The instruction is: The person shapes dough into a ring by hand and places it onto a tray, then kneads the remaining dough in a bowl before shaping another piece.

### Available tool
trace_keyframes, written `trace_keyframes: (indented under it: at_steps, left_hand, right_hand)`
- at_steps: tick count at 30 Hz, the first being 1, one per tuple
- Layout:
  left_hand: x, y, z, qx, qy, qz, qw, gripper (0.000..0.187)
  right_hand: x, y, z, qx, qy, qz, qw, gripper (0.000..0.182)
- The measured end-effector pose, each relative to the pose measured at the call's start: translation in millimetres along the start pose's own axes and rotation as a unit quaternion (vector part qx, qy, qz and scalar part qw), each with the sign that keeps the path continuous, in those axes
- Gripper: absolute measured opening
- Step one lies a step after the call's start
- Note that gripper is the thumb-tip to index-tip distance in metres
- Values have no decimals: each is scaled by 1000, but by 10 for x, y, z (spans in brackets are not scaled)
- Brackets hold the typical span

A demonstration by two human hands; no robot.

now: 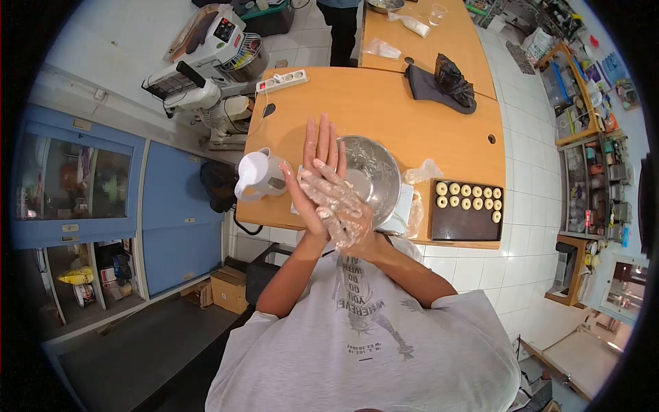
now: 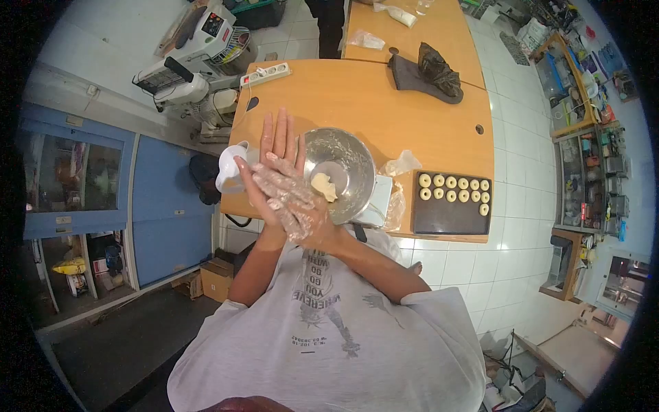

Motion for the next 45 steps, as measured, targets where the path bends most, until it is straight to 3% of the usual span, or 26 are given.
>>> trace_keyframes:
  at_steps: [3, 5, 6, 7, 8, 11, 13, 15, 16, 17, 19, 20, 23, 24, 25, 26, 28, 29, 33, 34, 35, 37, 38, 41, 43, 45]
  left_hand:
    - [-121, 4, -185, 14, 45, -14, 999, 83]
    - [-271, -68, -202, 8, 46, -28, 999, 85]
    - [-332, -34, -184, 33, 66, 6, 997, 88]
    - [-355, -41, -117, 57, 86, 42, 994, 91]
    - [-232, 11, -30, -14, 69, 23, 997, 87]
    - [51, 131, 81, -5, 5, 44, 999, 87]
    - [-72, 37, -1, 10, 21, 8, 1000, 86]
    - [-316, -74, -128, 38, 49, -64, 996, 85]
    - [-443, -26, -124, 119, 133, 9, 984, 84]
    - [-434, -1, -89, 118, 135, 12, 984, 84]
    - [-219, 57, 13, -30, 91, 93, 991, 84]
    - [-25, 46, 71, -21, 27, 53, 998, 84]
    - [-165, 54, -115, -3, 44, 28, 999, 84]
    - [-235, 61, -211, 5, 54, 14, 998, 84]
    - [-292, 66, -291, 13, 65, 2, 998, 84]
    - [-297, 34, -306, 21, 75, -10, 997, 85]
    - [-186, -38, -142, -5, 77, 6, 997, 85]
    - [-89, -50, -44, -30, 77, 19, 996, 85]
    - [-53, 237, -271, -17, 27, 29, 999, 82]
    - [-88, 210, -285, -17, 27, 28, 999, 82]
    - [-170, 168, -331, -27, 64, 34, 997, 83]
    - [-323, 116, -407, -48, 140, 47, 988, 86]
    - [-211, -17, -234, -91, 135, 63, 985, 79]
    - [122, 181, -74, -57, 91, 6, 994, 86]
    - [53, 322, -218, -132, 79, 37, 987, 87]
    - [-119, 274, -456, -180, 135, -21, 974, 85]
  right_hand:
    - [93, -62, -172, -122, 85, -22, 989, 52]
    - [54, 2, -90, -279, -118, 135, 944, 48]
    - [43, 193, -100, -195, -54, 74, 977, 43]
    - [13, 168, -80, -194, -58, 70, 977, 43]
    - [-21, 89, -69, -145, -38, 56, 987, 41]
    - [44, -67, -180, -116, 44, 43, 991, 37]
    - [91, -61, -223, -87, 90, 50, 991, 38]
    - [117, -10, -121, -123, 52, 77, 988, 38]
    - [119, 28, -44, -158, 13, 102, 982, 39]
    - [112, 65, 24, -192, -27, 127, 973, 39]
    - [89, 65, 2, -205, 17, 77, 976, 40]
    - [71, -53, -54, -153, 26, 52, 987, 40]
    - [181, -260, -170, -103, 43, 12, 994, 44]
    - [287, -344, -55, -241, -132, 153, 949, 47]
    - [249, -331, -7, -362, -298, 283, 837, 50]
    - [191, -223, 35, -362, -300, 282, 836, 50]
    - [59, 68, 136, -225, -107, 118, 961, 49]
    - [36, 80, 109, -147, -4, 30, 989, 48]
    - [99, 5, -174, -142, 63, 16, 988, 47]
    - [78, -41, -50, -31, -44, 61, 997, 42]
    - [102, -89, -29, -31, -44, 62, 997, 42]
    - [132, -2, -40, -373, -175, 187, 892, 38]
    - [115, 224, 65, -216, -36, 70, 973, 35]
    - [47, 43, 88, -111, -23, 25, 993, 34]
    - [164, -161, 38, -132, 18, 31, 991, 35]
    - [125, -157, 129, -257, -219, 249, 907, 39]
Point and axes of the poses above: each hand's wrist, its own x-axis towards the middle knuckle, its own y-axis out of the back of the hand, z = x × y, the point moved 5 cm from there along x, towards the middle knuckle, and after that the axes turned 12 degrees about -z, right-handed, at the moved point
